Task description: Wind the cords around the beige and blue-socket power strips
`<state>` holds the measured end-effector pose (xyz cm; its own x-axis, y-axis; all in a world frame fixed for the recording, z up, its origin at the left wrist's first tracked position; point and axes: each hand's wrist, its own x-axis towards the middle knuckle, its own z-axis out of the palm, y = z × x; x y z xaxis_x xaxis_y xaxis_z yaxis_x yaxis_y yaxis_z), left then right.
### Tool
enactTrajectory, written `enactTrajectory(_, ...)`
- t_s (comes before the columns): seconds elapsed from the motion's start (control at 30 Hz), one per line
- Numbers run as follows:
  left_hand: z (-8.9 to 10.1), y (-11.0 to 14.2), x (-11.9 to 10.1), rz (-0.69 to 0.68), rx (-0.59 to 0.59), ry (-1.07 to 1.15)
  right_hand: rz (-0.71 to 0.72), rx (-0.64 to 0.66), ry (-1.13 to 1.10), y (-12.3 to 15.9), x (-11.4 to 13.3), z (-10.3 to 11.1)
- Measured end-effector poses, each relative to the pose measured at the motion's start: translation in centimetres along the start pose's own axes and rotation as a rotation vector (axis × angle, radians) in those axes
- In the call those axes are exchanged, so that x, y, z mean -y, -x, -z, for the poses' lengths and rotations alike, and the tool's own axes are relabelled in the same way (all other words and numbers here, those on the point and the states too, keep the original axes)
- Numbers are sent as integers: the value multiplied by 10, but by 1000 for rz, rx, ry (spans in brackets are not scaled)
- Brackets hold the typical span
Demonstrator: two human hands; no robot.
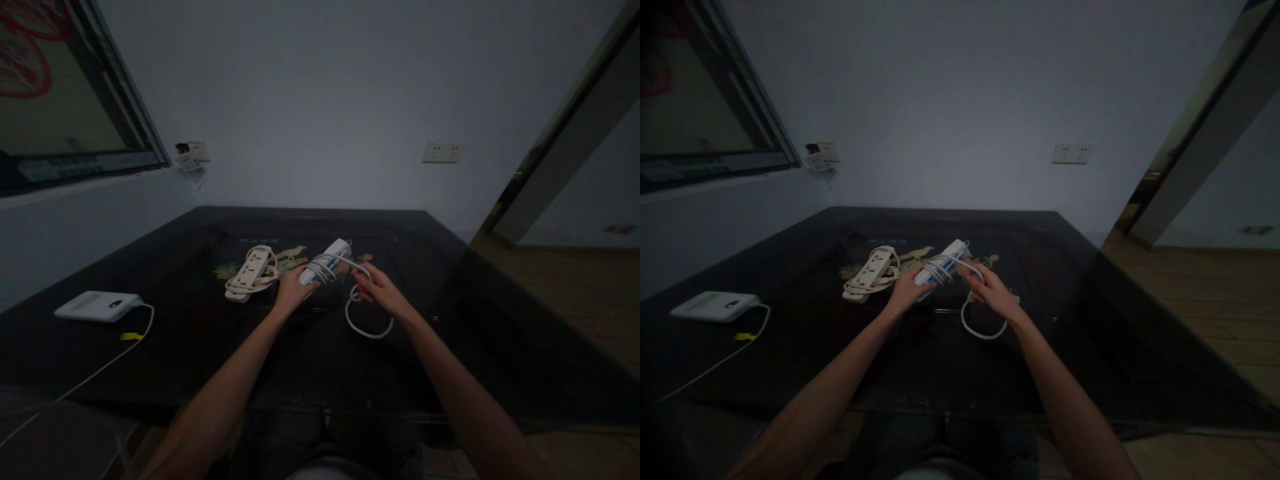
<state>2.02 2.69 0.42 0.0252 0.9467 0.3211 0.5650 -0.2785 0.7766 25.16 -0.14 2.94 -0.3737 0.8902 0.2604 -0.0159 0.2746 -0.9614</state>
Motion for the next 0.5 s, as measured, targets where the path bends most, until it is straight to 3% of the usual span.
enactTrajectory(0.1, 0, 4, -4, -70, 136, -45, 15, -343, 30, -4, -2, 20)
enactTrajectory(0.23, -1, 12, -14, -169, 391, 74, 134, -671, 368, -6, -7, 48)
enactTrajectory(0.37, 2, 19, -26, -178, 596, 229, 100, -651, 758, -6, -16, 64)
enactTrajectory(0.5, 7, 22, -33, -139, 649, 309, 71, -526, 938, -3, -28, 52)
